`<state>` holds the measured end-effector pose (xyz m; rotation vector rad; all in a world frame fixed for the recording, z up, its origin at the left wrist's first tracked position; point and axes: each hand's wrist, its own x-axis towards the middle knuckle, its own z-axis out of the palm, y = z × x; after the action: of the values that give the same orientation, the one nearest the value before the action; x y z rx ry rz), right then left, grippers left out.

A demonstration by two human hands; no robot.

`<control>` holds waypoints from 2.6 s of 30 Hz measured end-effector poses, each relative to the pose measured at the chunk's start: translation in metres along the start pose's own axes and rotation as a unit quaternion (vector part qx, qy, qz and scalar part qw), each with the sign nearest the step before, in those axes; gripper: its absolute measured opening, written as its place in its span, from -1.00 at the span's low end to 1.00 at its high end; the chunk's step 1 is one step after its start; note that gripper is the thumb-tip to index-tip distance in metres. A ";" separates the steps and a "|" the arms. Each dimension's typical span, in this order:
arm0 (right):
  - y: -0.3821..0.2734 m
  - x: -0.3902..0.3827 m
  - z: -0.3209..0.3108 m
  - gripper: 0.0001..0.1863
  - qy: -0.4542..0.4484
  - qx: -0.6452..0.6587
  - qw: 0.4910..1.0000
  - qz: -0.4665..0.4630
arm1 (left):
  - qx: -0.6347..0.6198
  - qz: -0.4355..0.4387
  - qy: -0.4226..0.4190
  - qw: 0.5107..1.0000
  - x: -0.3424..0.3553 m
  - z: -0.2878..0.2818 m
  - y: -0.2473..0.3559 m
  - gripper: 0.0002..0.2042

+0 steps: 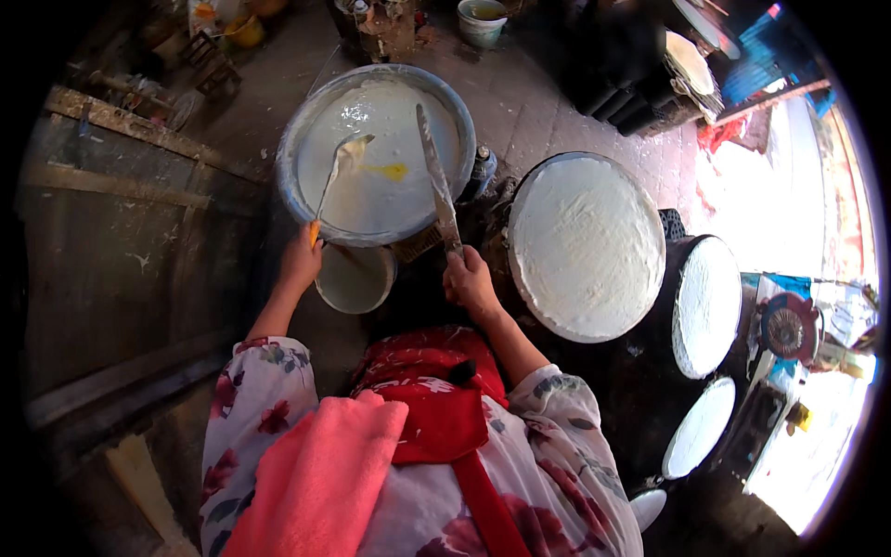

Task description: The person prepares and cooks thin, round white cakes on a series of vertical cylindrical molds. They scoop batter from a large metal basin using a ladle and spread it evenly inside the molds with a wooden stick. The person also uses a stick to remove cooked cakes from the molds and places them into a container. The process involves continuous mixing of the batter and managing multiple cooking stations simultaneously.

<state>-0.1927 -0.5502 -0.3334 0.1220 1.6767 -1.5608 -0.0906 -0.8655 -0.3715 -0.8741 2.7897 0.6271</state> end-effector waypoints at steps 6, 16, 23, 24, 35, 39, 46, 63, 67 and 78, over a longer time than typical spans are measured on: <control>0.044 0.007 0.015 -0.75 0.099 -0.075 0.989 0.075 | -0.002 0.021 -0.062 0.998 0.023 -0.015 -0.032 -0.62; 0.031 0.025 0.088 -0.68 0.115 -0.384 0.913 0.077 | -0.220 -0.079 -0.225 0.946 0.079 0.022 -0.069 -0.77; 0.013 0.007 0.132 -0.81 0.200 -0.569 0.790 -0.110 | -0.397 -0.085 -0.247 0.880 0.041 -0.052 -0.058 -0.80; 0.004 0.001 0.129 -0.81 0.214 -0.565 0.789 -0.109 | -0.297 -0.045 -0.215 0.929 0.038 -0.063 -0.060 -0.76; 0.008 -0.028 0.104 -0.80 0.298 -0.528 0.784 -0.136 | 0.018 0.160 0.112 0.981 0.018 -0.082 -0.080 -0.52; 0.015 -0.023 0.098 -0.79 0.255 -0.503 0.808 -0.169 | 0.074 0.185 0.154 0.968 0.018 -0.106 -0.073 -0.49; 0.014 -0.011 0.091 -0.78 0.253 -0.463 0.824 -0.207 | 0.085 0.266 0.327 0.903 0.019 -0.183 -0.059 -0.47; 0.086 -0.017 0.060 -0.69 0.153 -0.293 0.942 -0.050 | -0.934 0.043 -0.345 0.081 -0.047 -0.056 -0.047 -0.62; 0.091 -0.007 0.057 -0.70 0.134 -0.323 0.935 -0.051 | -0.893 -0.074 -0.349 0.275 -0.057 -0.038 -0.062 -0.60; 0.097 -0.013 0.045 -0.73 0.122 -0.341 0.931 -0.045 | -0.619 -0.328 -0.316 0.640 -0.176 -0.005 -0.169 -0.72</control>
<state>-0.1064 -0.5617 -0.3964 -0.1303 2.3582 -0.9682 0.1507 -0.9033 -0.3791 -1.2995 0.9524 2.1379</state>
